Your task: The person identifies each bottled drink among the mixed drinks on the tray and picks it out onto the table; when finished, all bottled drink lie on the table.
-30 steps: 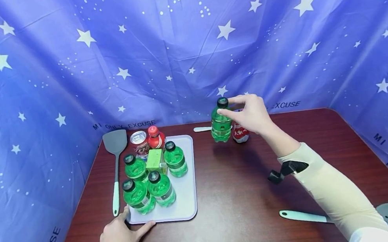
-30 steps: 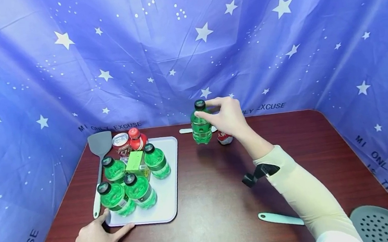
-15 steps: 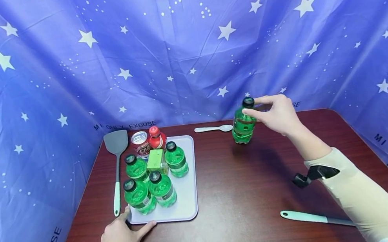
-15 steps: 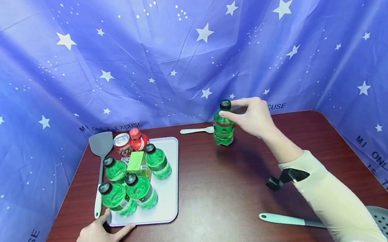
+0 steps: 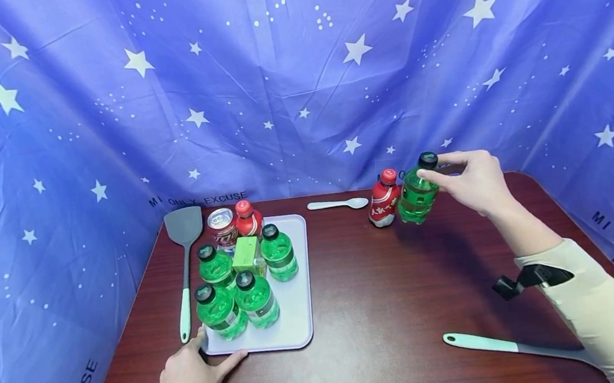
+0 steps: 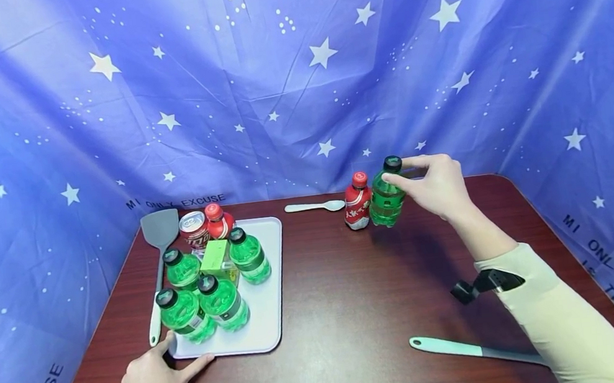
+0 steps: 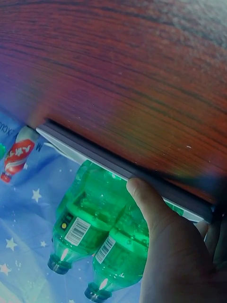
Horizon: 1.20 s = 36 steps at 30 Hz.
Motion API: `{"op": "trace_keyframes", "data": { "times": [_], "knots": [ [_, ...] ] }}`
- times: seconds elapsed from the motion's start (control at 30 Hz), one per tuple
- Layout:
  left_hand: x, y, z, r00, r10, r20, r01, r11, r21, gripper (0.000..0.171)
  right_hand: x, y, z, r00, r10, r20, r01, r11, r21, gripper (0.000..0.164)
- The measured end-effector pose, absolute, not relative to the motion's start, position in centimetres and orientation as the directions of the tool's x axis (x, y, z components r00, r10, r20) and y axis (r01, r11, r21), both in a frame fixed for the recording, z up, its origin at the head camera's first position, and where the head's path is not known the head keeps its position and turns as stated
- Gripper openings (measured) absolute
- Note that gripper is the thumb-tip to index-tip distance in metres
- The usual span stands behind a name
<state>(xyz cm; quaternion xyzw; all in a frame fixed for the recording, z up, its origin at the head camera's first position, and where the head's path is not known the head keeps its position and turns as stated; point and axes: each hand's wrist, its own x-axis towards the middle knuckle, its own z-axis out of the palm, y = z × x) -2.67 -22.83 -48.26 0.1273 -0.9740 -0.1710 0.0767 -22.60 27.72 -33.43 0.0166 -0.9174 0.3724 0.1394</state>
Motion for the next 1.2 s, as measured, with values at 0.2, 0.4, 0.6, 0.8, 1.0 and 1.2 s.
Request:
{"op": "trace_keyframes", "data": {
  "times": [0.2, 0.4, 0.6, 0.8, 1.0, 1.2],
  "knots": [
    [-2.6, -22.8, -48.3, -0.956, -0.27, 0.118, -0.214, 0.912, 0.351, 0.108, -23.2, 29.2, -33.8, -0.961, 0.116, 0.251, -0.094, 0.715, -0.693, 0.06],
    [-2.6, -22.9, -48.4, -0.953, -0.268, 0.139, -0.204, 0.912, 0.355, 0.107, -24.2, 30.4, -34.7, -0.96, 0.152, 0.236, -0.057, 0.72, -0.692, 0.066],
    [-2.6, -22.8, -48.5, -0.952, -0.268, 0.148, -0.203, 0.913, 0.353, 0.107, -24.9, 31.1, -35.8, -0.956, 0.172, 0.239, -0.036, 0.738, -0.674, 0.064],
    [-2.6, -22.8, -48.4, -0.952, -0.27, 0.143, -0.206, 0.913, 0.353, 0.107, -25.5, 31.7, -36.7, -0.954, 0.2, 0.223, -0.009, 0.726, -0.688, 0.066],
    [-2.6, -22.8, -48.4, -0.952, -0.27, 0.145, -0.205, 0.913, 0.353, 0.106, -26.2, 32.1, -37.7, -0.951, 0.224, 0.212, 0.01, 0.71, -0.704, 0.066],
    [-2.6, -22.9, -48.6, -0.952, -0.27, 0.148, -0.205, 0.915, 0.348, 0.105, -26.5, 32.2, -38.6, -0.953, 0.228, 0.199, 0.027, 0.718, -0.695, 0.066]
  ]
}}
